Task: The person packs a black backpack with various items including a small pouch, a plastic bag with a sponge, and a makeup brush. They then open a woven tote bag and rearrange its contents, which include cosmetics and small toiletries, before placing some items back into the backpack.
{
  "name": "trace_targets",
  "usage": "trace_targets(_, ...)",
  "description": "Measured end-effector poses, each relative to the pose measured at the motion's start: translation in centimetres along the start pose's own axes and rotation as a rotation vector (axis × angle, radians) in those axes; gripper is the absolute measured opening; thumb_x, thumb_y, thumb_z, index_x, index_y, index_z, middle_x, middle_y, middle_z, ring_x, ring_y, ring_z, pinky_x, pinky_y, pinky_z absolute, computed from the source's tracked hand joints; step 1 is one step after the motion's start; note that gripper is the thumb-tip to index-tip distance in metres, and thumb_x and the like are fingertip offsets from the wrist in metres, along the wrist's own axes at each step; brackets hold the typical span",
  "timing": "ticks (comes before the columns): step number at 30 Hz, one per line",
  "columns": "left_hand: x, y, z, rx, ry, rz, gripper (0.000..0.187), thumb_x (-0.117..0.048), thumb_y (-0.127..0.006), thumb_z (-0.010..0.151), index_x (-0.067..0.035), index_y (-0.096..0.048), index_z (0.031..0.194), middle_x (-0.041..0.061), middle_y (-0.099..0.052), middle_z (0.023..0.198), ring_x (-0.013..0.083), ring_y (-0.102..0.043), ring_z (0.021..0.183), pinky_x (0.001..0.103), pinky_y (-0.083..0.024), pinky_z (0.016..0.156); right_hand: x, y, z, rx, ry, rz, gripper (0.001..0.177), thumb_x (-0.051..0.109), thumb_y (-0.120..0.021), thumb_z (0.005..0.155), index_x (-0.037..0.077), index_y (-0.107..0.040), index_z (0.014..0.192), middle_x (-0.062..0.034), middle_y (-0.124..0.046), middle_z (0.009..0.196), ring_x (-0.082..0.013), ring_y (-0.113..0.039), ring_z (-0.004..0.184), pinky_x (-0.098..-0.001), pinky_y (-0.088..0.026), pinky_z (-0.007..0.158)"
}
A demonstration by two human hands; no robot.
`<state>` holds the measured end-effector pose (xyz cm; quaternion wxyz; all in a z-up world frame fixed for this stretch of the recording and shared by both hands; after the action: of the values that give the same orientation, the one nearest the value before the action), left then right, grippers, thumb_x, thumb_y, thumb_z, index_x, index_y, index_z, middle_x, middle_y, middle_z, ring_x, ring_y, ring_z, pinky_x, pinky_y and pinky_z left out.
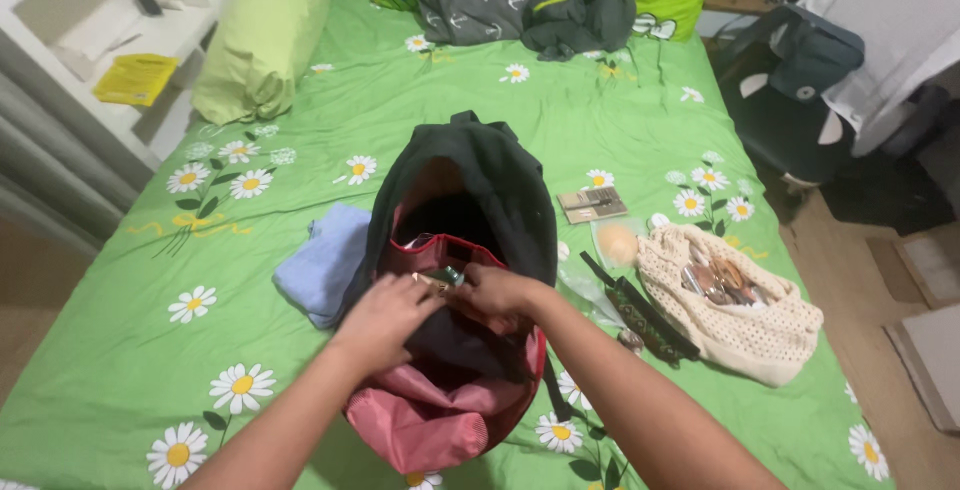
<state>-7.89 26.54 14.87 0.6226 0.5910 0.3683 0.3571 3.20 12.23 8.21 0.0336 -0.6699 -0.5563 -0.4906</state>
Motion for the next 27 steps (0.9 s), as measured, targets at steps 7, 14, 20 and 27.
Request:
trace_targets(7,3.2,-2.4,3.0,0.470,0.164,-0.258,0.074,-0.035,-0.084,0.053,-0.016,-0.071,0.124,0.015,-0.076,0.111,0.0338,-0.070,0.108,0.045,-0.055,0.100,-1.3,1.0,1.7,-0.175,0.062,0.216,0.045,0.029,-0.051,0.104,0.006,-0.048,0.142,-0.0079,-0.073,0.109,-0.0173,-0.069,0.097,-0.0338,-0.055,0.083)
trace_targets(14,3.8,-3.8,6.5,0.633,0.132,-0.445,0.096,-0.085,-0.052,0.072,-0.028,-0.052,0.150,0.009,-0.043,0.158,0.0287,-0.036,0.148,0.044,-0.029,0.122,-0.2,2.5,-0.1,-0.431,0.135,0.307,0.041,0.028,-0.048,0.104,0.011,-0.050,0.142,-0.0093,-0.071,0.102,-0.0190,-0.068,0.092,-0.0349,-0.055,0.082)
trace_targets(20,5.5,-8.3,7.7,0.431,0.257,-0.427,0.095,-0.087,-0.034,0.082,-0.026,-0.048,0.153,0.013,-0.026,0.166,0.0341,-0.017,0.156,0.054,-0.017,0.125,2.2,3.8,-4.3,-0.474,0.134,0.483,0.041,0.035,-0.051,0.104,0.012,-0.049,0.138,-0.0112,-0.066,0.095,-0.0190,-0.063,0.080,-0.0373,-0.052,0.066)
trace_targets(27,7.3,-10.8,9.2,0.478,0.274,-0.386,0.057,-0.047,-0.074,0.085,-0.010,-0.064,0.128,0.015,-0.067,0.131,0.0311,-0.063,0.124,0.041,-0.049,0.105,0.8,3.3,-4.9,-0.453,0.213,0.449,0.042,0.036,-0.057,0.104,0.007,-0.050,0.133,-0.0100,-0.072,0.107,-0.0160,-0.070,0.099,-0.0336,-0.060,0.081)
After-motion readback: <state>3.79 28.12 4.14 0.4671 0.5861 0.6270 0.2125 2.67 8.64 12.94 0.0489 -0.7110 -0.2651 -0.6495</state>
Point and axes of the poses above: each hand's wrist, its own z-axis towards the middle knuckle, its own y-axis out of the back of the hand, x = y × z, the point moved 5 cm from there along z, towards the middle knuckle
